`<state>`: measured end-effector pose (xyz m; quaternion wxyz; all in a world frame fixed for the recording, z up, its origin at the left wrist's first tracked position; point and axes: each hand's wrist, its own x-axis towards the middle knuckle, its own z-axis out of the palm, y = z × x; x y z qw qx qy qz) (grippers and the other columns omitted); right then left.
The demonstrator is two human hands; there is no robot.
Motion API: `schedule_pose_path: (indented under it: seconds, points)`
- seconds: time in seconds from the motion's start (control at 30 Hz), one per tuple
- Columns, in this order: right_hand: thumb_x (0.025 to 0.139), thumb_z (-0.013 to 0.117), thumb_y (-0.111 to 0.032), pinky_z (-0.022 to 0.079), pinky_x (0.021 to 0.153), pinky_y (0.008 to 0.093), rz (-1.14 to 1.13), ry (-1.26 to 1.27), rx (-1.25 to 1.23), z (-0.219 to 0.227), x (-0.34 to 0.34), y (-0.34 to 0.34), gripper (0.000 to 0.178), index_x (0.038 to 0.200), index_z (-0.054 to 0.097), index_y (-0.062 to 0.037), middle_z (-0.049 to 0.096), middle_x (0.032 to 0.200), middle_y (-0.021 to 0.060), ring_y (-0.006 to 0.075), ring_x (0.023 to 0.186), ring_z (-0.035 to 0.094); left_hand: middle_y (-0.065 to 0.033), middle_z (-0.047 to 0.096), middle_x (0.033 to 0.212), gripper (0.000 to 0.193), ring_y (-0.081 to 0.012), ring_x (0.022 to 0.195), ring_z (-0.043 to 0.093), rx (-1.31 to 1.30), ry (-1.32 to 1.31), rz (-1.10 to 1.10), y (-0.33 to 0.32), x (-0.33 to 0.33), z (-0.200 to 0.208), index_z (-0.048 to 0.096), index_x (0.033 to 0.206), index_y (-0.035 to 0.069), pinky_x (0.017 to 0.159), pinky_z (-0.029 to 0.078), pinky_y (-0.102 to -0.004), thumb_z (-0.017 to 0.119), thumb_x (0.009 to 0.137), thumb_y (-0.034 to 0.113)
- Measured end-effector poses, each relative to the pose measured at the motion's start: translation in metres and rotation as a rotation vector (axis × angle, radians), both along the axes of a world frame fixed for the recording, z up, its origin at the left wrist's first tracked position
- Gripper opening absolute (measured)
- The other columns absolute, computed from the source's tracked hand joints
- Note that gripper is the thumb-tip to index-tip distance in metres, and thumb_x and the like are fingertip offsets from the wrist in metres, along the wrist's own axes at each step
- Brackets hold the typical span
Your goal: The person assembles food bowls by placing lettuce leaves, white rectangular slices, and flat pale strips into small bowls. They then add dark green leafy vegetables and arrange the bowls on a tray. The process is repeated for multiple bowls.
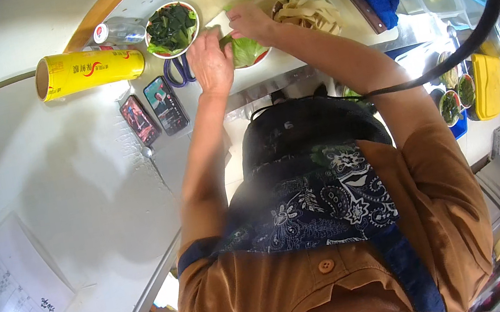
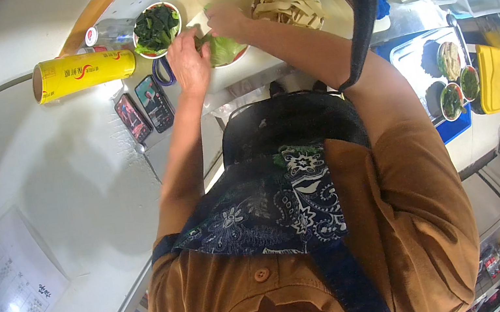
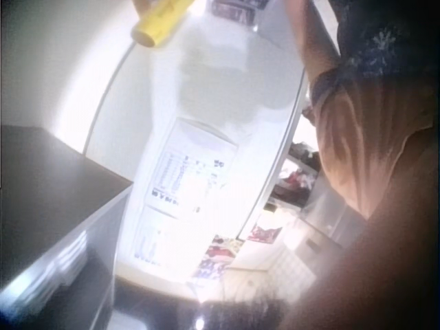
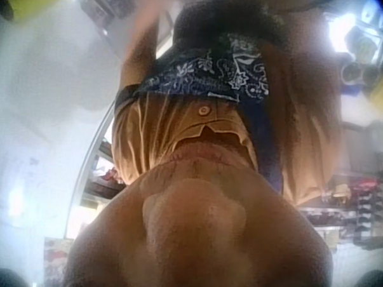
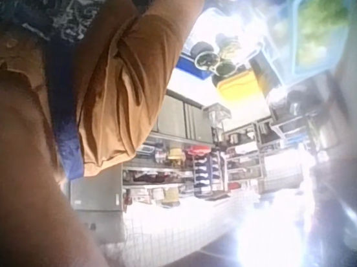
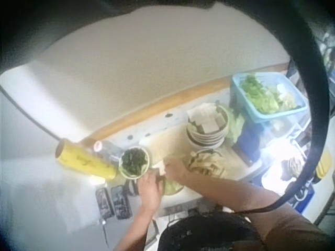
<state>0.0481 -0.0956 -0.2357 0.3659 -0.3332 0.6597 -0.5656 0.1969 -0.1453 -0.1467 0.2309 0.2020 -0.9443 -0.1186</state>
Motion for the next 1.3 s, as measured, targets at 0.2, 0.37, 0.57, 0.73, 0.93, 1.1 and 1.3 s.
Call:
schedule_pose_path:
  seconds: [0.2,0.37,0.57,0.73,0.93,1.1,1.3]
  points:
    - [0.075,0.057,-0.008,0.052,0.075,0.0383,0.138,0.505,0.283,0.036,-0.007,0.003,0.023,0.094,0.063,0.0042,0.064,0.088,0.0194,0.0296,0.084,0.064,-0.0130,0.055,0.114,0.057,-0.0333,0.105,0.051,-0.030,-0.106,0.045,-0.015,-0.022,-0.011,0.054,0.119,0.008,0.090,0.040,-0.0424,0.077,0.068,0.015]
    - [0.076,0.058,-0.014,0.049,0.081,0.0437,0.063,0.616,0.312,0.117,-0.007,0.044,0.029,0.101,0.063,-0.0017,0.064,0.099,0.0222,0.0378,0.092,0.062,-0.0094,0.055,0.112,0.060,-0.0287,0.106,0.051,-0.069,-0.194,0.047,-0.019,-0.029,-0.018,0.054,0.121,0.010,0.093,0.036,-0.0423,0.077,0.066,0.018]
    - [0.077,0.061,-0.012,0.051,0.077,0.0415,-0.266,1.083,-0.025,0.173,-0.097,0.067,0.028,0.104,0.062,-0.0047,0.064,0.102,0.0157,0.0349,0.089,0.062,-0.0098,0.054,0.117,0.064,-0.0289,0.108,0.050,-0.052,-0.156,0.019,-0.016,-0.029,-0.014,0.054,0.124,0.011,0.097,0.035,-0.0419,0.078,0.065,0.018]
    - [0.073,0.068,-0.018,0.050,0.077,0.0420,-0.091,1.315,0.293,0.165,-0.168,0.070,0.033,0.103,0.062,-0.0055,0.064,0.091,0.0165,0.0350,0.090,0.061,-0.0102,0.054,0.117,0.062,-0.0308,0.106,0.050,-0.060,-0.156,-0.033,-0.014,-0.035,-0.010,0.055,0.122,0.009,0.094,0.037,-0.0418,0.079,0.065,0.015]
    - [0.084,0.052,-0.008,0.049,0.079,0.0420,-0.033,1.325,0.541,0.143,-0.182,0.048,0.019,0.098,0.063,-0.0014,0.061,0.098,0.0177,0.0328,0.091,0.059,-0.0102,0.057,0.110,0.057,-0.0297,0.101,0.051,-0.105,-0.123,-0.007,-0.016,-0.033,-0.014,0.058,0.115,0.008,0.089,0.038,-0.0406,0.080,0.064,0.019]
    - [0.084,0.056,-0.018,0.050,0.074,0.0431,-0.002,1.614,0.761,0.168,-0.164,0.039,0.024,0.094,0.062,0.0036,0.063,0.089,0.0191,0.0312,0.081,0.061,-0.0084,0.056,0.097,0.050,-0.0291,0.093,0.052,-0.113,-0.076,-0.018,-0.018,-0.029,-0.016,0.062,0.107,0.008,0.084,0.040,-0.0412,0.080,0.061,0.019]
    - [0.083,0.062,-0.036,0.049,0.070,0.0432,-0.005,1.139,0.974,0.197,-0.160,0.027,0.039,0.097,0.063,0.0002,0.065,0.092,0.0181,0.0306,0.082,0.061,-0.0081,0.056,0.090,0.038,-0.0292,0.090,0.053,-0.095,-0.087,0.011,-0.024,-0.029,-0.027,0.065,0.096,0.010,0.077,0.040,-0.0431,0.078,0.063,0.022]
